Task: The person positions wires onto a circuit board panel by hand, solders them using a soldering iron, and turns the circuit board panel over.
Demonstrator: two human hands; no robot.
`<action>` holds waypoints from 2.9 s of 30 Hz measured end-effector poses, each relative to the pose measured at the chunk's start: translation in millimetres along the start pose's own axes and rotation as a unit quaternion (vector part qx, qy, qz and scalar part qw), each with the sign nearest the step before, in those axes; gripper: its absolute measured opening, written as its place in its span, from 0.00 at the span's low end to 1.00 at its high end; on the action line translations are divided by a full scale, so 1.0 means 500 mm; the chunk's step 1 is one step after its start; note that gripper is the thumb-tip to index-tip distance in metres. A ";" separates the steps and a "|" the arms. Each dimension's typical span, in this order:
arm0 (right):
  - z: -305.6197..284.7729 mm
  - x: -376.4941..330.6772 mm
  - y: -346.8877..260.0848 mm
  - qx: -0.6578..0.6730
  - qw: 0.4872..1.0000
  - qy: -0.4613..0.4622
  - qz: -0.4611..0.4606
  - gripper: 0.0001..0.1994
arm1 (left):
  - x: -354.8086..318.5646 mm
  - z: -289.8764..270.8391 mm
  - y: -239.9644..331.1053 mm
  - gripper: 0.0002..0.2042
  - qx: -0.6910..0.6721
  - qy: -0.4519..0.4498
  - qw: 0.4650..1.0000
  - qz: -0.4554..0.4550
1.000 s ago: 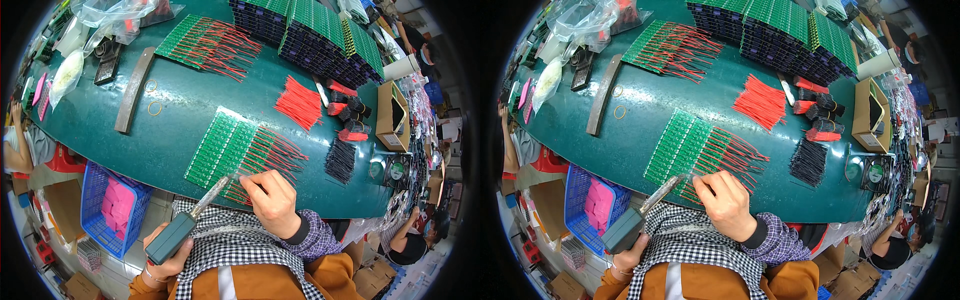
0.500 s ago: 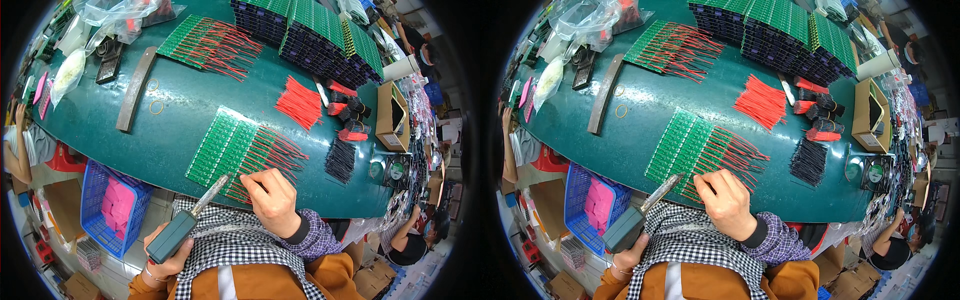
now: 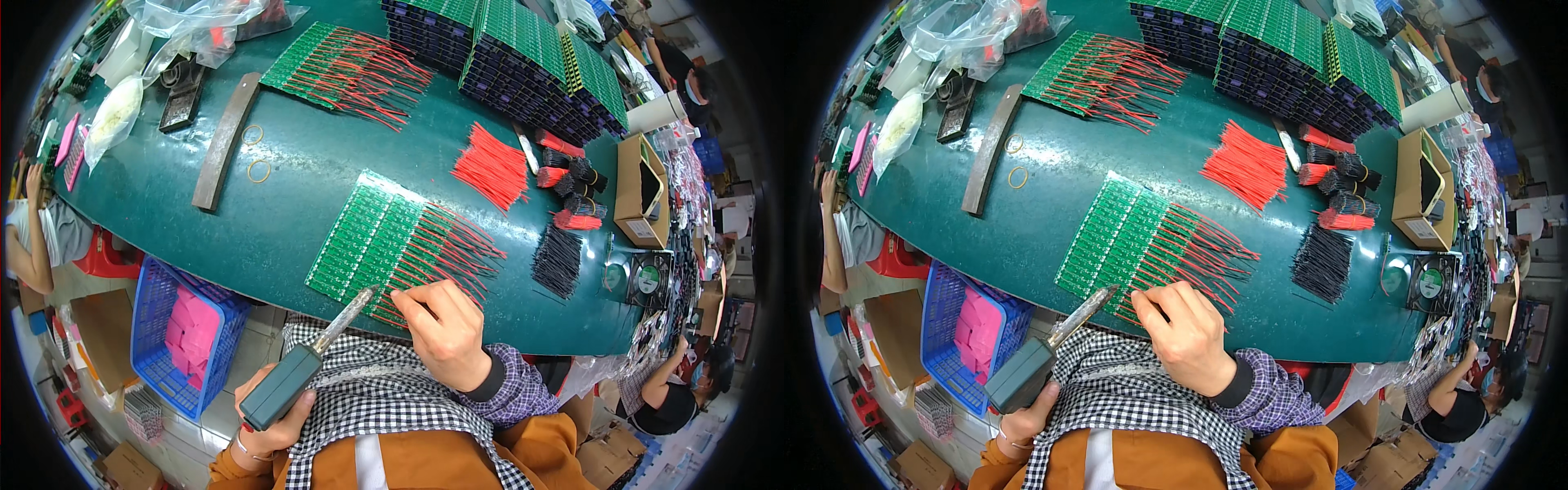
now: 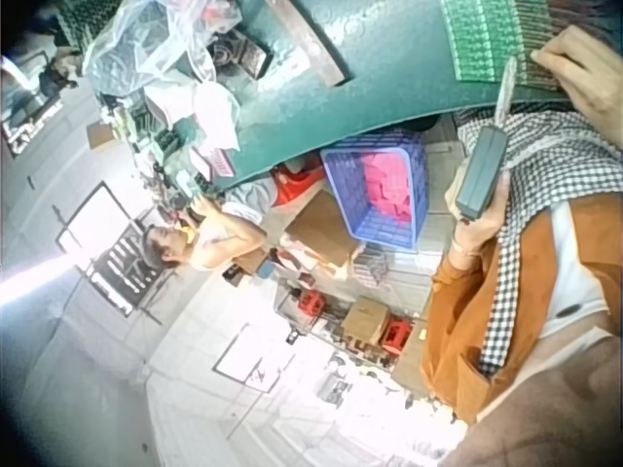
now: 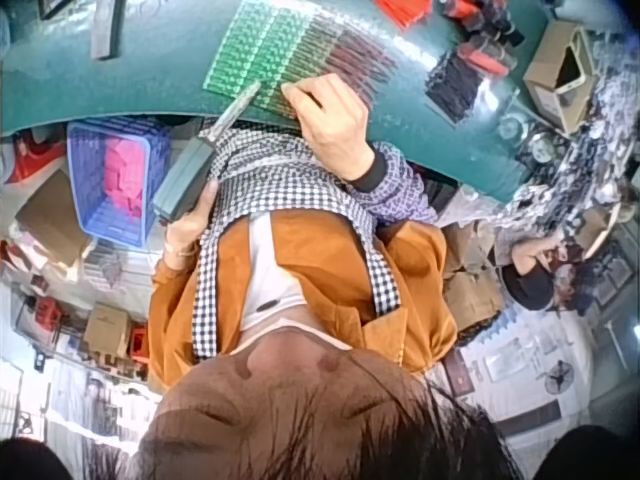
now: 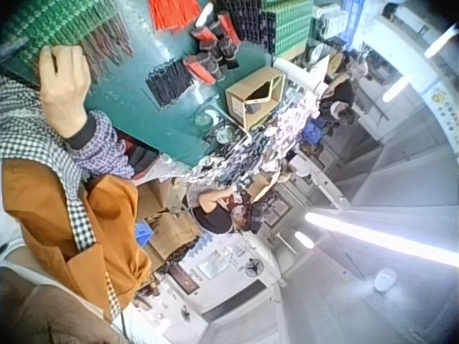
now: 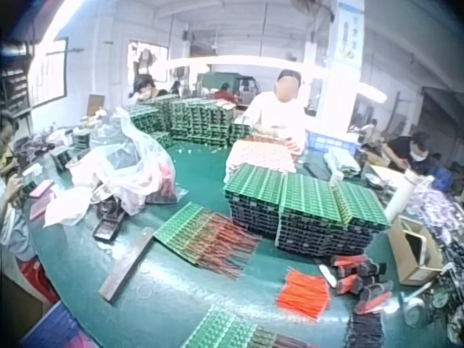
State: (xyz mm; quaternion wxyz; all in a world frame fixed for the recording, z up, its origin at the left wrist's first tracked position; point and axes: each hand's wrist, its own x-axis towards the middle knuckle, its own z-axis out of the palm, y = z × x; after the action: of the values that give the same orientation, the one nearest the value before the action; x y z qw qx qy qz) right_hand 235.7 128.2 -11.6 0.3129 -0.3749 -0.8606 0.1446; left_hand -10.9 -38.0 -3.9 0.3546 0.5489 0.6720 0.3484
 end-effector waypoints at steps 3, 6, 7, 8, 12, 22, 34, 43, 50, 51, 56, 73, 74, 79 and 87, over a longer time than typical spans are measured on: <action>0.001 0.000 0.001 -0.001 1.000 0.000 -0.001 0.16 | 0.002 0.004 -0.002 0.14 -0.004 0.003 1.000 0.009; 0.002 -0.001 0.001 -0.003 1.000 -0.001 -0.002 0.16 | 0.001 0.004 -0.002 0.14 -0.016 0.002 1.000 -0.001; 0.002 -0.001 0.001 -0.005 1.000 -0.002 -0.002 0.16 | 0.001 0.003 -0.002 0.14 -0.019 -0.005 1.000 -0.009; 0.002 -0.001 0.001 -0.005 1.000 -0.002 -0.002 0.16 | 0.001 0.004 -0.003 0.14 -0.019 -0.006 1.000 -0.009; 0.001 0.002 -0.001 -0.008 1.000 -0.004 -0.001 0.15 | -0.001 0.008 -0.010 0.13 -0.028 -0.004 1.000 -0.001; 0.002 0.002 -0.001 -0.012 1.000 -0.006 -0.003 0.14 | 0.001 0.004 -0.003 0.13 -0.013 -0.010 1.000 0.004; 0.003 -0.001 -0.003 -0.015 1.000 -0.004 0.002 0.15 | -0.010 -0.002 0.001 0.14 0.001 0.014 1.000 0.014; 0.003 -0.001 -0.020 -0.021 0.999 0.025 -0.012 0.15 | -0.033 -0.003 -0.015 0.15 0.014 0.004 1.000 -0.003; 0.007 -0.006 -0.018 -0.010 1.000 0.019 -0.001 0.14 | -0.032 -0.002 -0.012 0.15 -0.005 0.000 1.000 -0.029; 0.007 -0.005 -0.019 -0.011 1.000 0.019 -0.001 0.14 | -0.033 -0.001 -0.015 0.15 -0.005 0.001 1.000 -0.026; 0.007 -0.006 -0.019 -0.012 1.000 0.018 -0.001 0.14 | -0.031 -0.001 -0.014 0.15 -0.011 0.004 1.000 -0.025; 0.013 -0.011 -0.018 -0.025 0.999 0.028 0.013 0.14 | -0.018 0.001 -0.001 0.14 -0.028 0.010 0.999 -0.019; 0.013 -0.010 -0.018 -0.024 0.999 0.028 0.012 0.14 | -0.019 0.001 -0.002 0.14 -0.028 0.010 0.999 -0.020; 0.011 -0.009 -0.017 -0.027 0.999 0.040 0.018 0.14 | -0.022 0.000 -0.004 0.14 -0.018 0.008 0.999 -0.028; 0.007 -0.009 -0.022 -0.017 0.999 0.031 0.015 0.14 | -0.033 0.000 -0.012 0.15 -0.017 0.008 0.999 -0.036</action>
State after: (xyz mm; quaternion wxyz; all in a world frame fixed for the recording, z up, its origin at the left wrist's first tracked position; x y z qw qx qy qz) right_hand 229.5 117.3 -11.0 0.3305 -0.3973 -0.8472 0.1233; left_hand -11.4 -55.2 -7.4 0.3708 0.5150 0.6884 0.3513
